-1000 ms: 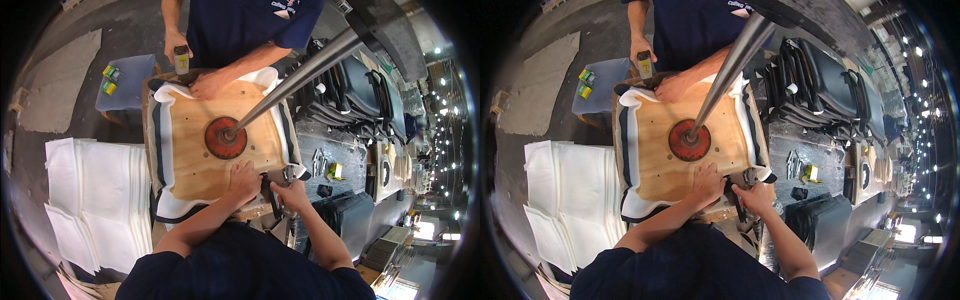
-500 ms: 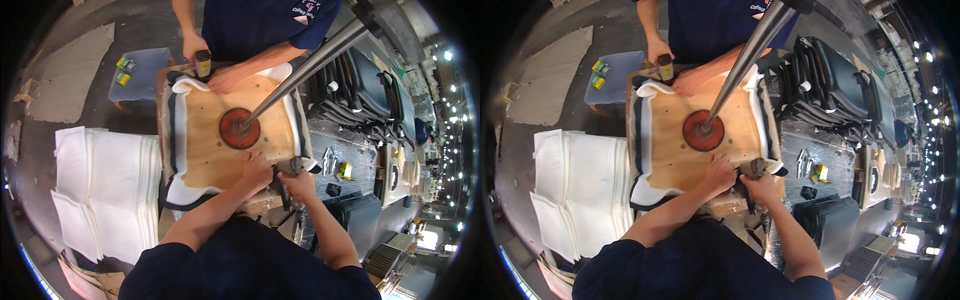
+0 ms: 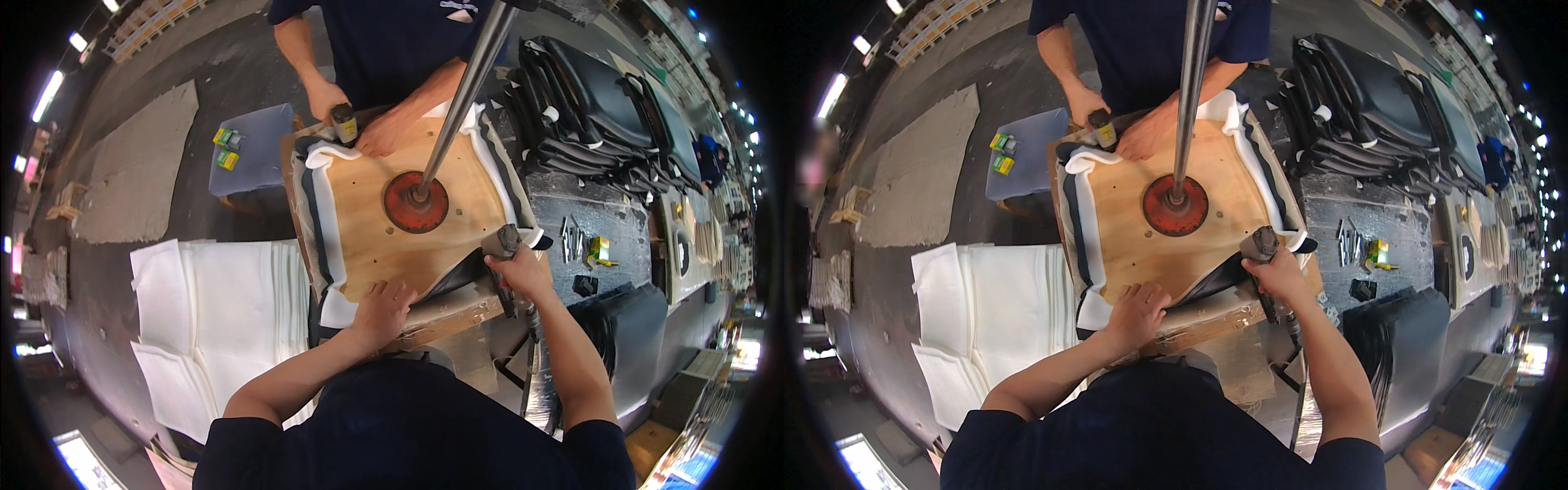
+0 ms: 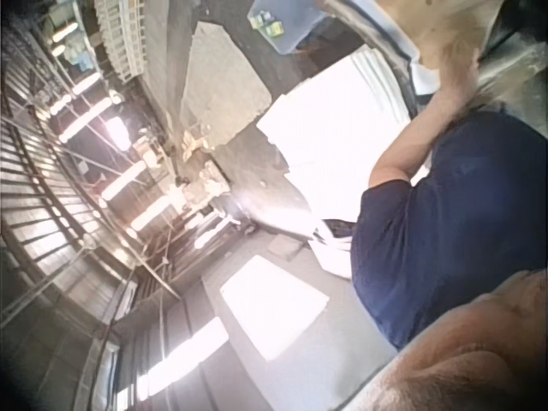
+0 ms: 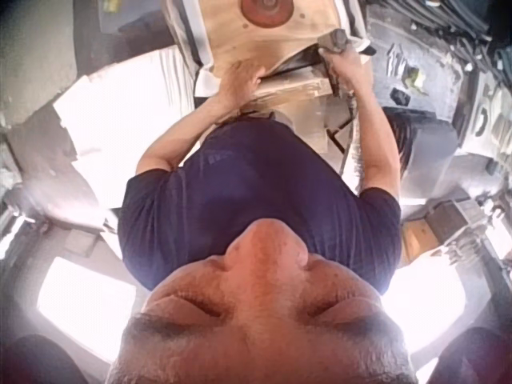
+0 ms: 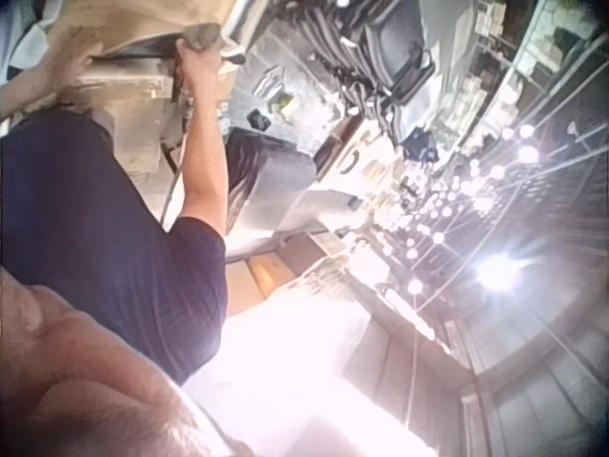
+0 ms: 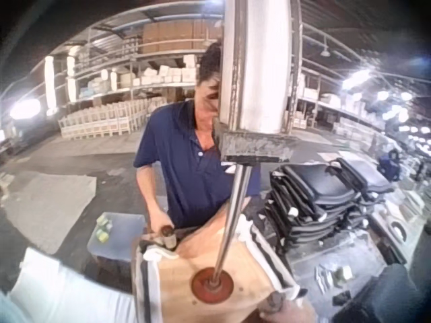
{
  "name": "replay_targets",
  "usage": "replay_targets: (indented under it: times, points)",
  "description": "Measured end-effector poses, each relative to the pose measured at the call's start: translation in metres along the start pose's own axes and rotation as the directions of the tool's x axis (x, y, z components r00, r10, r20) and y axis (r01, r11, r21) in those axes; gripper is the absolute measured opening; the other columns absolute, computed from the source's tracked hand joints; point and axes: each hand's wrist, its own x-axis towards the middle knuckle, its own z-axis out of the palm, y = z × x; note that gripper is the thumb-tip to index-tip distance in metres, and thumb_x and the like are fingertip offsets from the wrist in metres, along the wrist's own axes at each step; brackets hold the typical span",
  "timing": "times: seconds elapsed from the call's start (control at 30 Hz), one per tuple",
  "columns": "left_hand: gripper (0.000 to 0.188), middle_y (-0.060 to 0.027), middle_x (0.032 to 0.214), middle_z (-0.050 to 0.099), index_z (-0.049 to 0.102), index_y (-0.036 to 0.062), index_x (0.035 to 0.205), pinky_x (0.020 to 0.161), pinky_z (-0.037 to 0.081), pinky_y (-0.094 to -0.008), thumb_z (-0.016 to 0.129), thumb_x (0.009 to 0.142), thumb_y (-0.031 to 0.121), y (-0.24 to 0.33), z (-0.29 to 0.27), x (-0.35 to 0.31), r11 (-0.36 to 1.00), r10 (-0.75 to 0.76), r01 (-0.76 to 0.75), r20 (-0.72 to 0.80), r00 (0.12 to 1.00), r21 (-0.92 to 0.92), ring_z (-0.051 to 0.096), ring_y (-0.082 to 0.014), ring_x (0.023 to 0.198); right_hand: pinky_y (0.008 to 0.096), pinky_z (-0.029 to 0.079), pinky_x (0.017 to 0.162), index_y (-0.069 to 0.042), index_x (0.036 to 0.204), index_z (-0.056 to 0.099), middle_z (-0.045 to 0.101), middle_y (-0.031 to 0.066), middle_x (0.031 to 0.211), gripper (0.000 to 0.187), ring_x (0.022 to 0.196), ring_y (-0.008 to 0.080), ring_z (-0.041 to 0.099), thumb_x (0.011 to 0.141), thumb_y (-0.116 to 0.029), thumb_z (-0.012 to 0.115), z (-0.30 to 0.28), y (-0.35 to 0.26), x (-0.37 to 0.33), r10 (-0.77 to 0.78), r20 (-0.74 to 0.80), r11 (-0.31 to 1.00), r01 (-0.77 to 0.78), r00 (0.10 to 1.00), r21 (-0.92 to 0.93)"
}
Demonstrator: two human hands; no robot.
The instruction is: The person aligns a white fabric layer over a wooden cushion base and uses a pneumatic staple gun to secure the fabric edges. A coworker applies adhesive to the base while the person staples the fabric. The person then places a black cushion cover over the assembled base.
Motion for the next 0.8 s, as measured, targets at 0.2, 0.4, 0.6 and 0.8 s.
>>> replay_targets:
  times: [0.2, 0.4, 0.6, 0.8]
  points:
    - [0.024, -0.0068, 0.118, 0.064, 0.078, 0.0142, 0.115, 0.097, 0.044, -0.0467, 0.081, 0.092, 0.018, -0.008, 0.006, 0.003, 0.980, 0.188, -0.192, -0.063, 0.980, -0.056, 0.063, -0.0289, 0.107, 0.0356, 0.056, 0.054, 0.002, 0.115, 0.073, 0.073, 0.0086, 0.079, 0.043, 0.056, 0.0179, 0.069, 0.092, -0.031, 0.088, -0.003, -0.011, 0.001, 0.070, -0.031, 0.995, -0.072, 0.997, -0.067]
    - [0.017, -0.0082, 0.117, 0.064, 0.080, 0.0130, 0.103, 0.099, 0.043, -0.0474, 0.081, 0.092, 0.027, -0.008, 0.003, 0.005, 0.982, 0.187, -0.187, -0.009, 0.982, 0.022, 0.061, -0.0298, 0.111, 0.0348, 0.054, 0.052, 0.001, 0.114, 0.072, 0.073, 0.0071, 0.078, 0.044, 0.054, 0.0159, 0.067, 0.092, -0.033, 0.089, -0.003, -0.011, -0.002, 0.146, -0.024, 0.981, -0.147, 0.989, -0.127]
    - [0.021, -0.0086, 0.111, 0.062, 0.078, 0.0103, 0.087, 0.100, 0.043, -0.0493, 0.083, 0.091, 0.030, -0.023, 0.013, 0.023, 0.992, 0.127, -0.128, 0.034, 0.991, 0.007, 0.057, -0.0296, 0.114, 0.0341, 0.053, 0.051, 0.001, 0.113, 0.072, 0.072, 0.0067, 0.078, 0.044, 0.055, 0.0150, 0.067, 0.093, -0.034, 0.089, -0.001, -0.024, -0.007, 0.147, -0.035, 0.982, -0.150, 0.989, -0.119]
    - [0.021, -0.0068, 0.109, 0.060, 0.078, 0.0091, 0.082, 0.100, 0.042, -0.0498, 0.084, 0.090, 0.028, -0.045, 0.017, 0.036, 0.984, 0.069, -0.081, -0.077, 0.995, -0.156, 0.053, -0.0307, 0.115, 0.0326, 0.051, 0.050, 0.001, 0.117, 0.070, 0.071, 0.0062, 0.081, 0.044, 0.055, 0.0144, 0.065, 0.094, -0.032, 0.089, 0.001, -0.007, -0.017, 0.118, -0.034, 0.993, -0.118, 0.992, 0.004]
